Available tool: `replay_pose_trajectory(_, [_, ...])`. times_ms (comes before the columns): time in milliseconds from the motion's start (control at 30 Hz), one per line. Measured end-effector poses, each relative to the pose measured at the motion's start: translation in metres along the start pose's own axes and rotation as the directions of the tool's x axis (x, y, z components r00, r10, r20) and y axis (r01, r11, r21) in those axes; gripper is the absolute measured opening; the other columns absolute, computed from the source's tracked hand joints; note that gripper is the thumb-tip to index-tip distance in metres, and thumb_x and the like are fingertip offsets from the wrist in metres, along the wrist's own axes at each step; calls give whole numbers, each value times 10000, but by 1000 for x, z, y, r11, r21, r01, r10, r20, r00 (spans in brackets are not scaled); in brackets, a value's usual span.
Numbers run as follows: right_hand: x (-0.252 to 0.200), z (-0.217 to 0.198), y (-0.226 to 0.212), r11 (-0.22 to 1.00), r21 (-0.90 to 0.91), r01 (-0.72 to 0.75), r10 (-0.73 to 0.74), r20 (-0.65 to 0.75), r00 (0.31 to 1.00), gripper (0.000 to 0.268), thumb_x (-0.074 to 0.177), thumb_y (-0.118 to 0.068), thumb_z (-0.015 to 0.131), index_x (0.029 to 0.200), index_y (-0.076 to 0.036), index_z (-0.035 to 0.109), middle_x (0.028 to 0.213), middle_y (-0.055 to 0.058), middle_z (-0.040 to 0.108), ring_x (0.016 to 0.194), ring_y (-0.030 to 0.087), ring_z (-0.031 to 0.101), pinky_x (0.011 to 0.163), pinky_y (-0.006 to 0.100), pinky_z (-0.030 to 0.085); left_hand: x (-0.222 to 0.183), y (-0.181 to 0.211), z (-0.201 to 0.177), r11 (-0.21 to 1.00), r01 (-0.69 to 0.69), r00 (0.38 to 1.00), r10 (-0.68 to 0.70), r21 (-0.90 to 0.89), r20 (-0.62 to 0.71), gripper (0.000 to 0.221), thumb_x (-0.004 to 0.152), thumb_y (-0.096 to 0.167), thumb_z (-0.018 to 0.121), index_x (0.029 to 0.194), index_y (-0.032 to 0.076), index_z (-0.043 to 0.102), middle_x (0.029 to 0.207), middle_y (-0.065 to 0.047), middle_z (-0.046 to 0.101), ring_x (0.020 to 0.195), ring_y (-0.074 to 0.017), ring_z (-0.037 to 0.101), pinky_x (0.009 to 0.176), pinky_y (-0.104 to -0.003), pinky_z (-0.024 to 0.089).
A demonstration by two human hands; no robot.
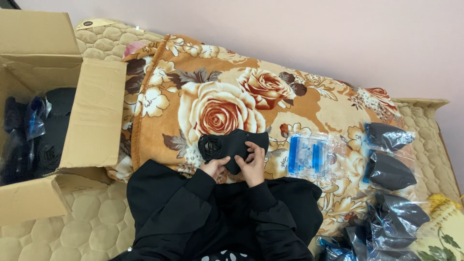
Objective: Unpacking and inspecting black face masks from a cardboard box and plastic bags on a mattress.
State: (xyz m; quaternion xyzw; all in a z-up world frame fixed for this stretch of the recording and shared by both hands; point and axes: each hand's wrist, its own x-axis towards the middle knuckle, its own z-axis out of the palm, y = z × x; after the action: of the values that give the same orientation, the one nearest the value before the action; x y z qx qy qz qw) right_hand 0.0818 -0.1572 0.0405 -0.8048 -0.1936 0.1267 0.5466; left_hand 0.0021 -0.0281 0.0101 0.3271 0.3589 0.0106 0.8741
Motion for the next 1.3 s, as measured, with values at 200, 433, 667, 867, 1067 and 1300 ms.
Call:
replay_pose_trajectory(200, [-11,0,-32,973,-225,53,-64,-43,997,498,917,-102,775,1348,6,550,1102,77,422,846,180,496,696,388,478,-4,6,2,1000,16,1000,-16,-10,13,922,859,141,880,1528,-154,318,1645,-316,207,1511,-440,257,1281,-522,252])
replay_pose_trajectory(433, [-27,12,-37,807,-538,242,-342,-91,935,369,986,-143,713,1328,-22,646,1124,97,525,903,258,633,683,388,555,-13,16,4,1000,30,999,-30,-7,33,907,882,205,860,1545,-113,331,1654,-296,210,1519,-435,239,1292,-515,211])
replay_pose_trajectory(667, [-32,15,-37,808,-501,309,-412,-106,905,126,981,-167,697,1083,-110,651,947,31,531,842,254,639,610,358,549,-6,7,1,998,-47,999,48,-35,26,1007,841,93,877,1603,-61,237,1650,-286,242,1499,-471,260,1255,-564,268])
replay_pose_trajectory(867, [-38,10,-62,849,-445,283,-378,-138,916,153,1089,-238,542,1154,-129,628,811,72,574,717,327,651,563,419,559,6,-6,-8,994,-77,996,81,-78,41,1024,795,65,931,1613,47,316,1624,-216,359,1465,-456,341,1202,-563,358])
replay_pose_trajectory(1067, [-39,-15,-77,942,-163,295,-318,-139,938,164,1044,-206,608,1092,-112,734,809,114,701,751,327,726,627,402,581,45,-35,-36,985,-62,998,65,-162,16,937,784,6,929,1565,37,412,1547,-203,476,1336,-422,524,1118,-527,482])
replay_pose_trajectory(1300, [-9,-59,-27,863,472,180,-61,-256,965,46,918,-26,786,952,4,785,689,99,682,665,164,662,656,299,562,60,-22,-62,957,-123,992,119,-261,-29,511,815,-18,842,1288,-88,662,1369,-223,618,1132,-367,681,1016,-459,584])
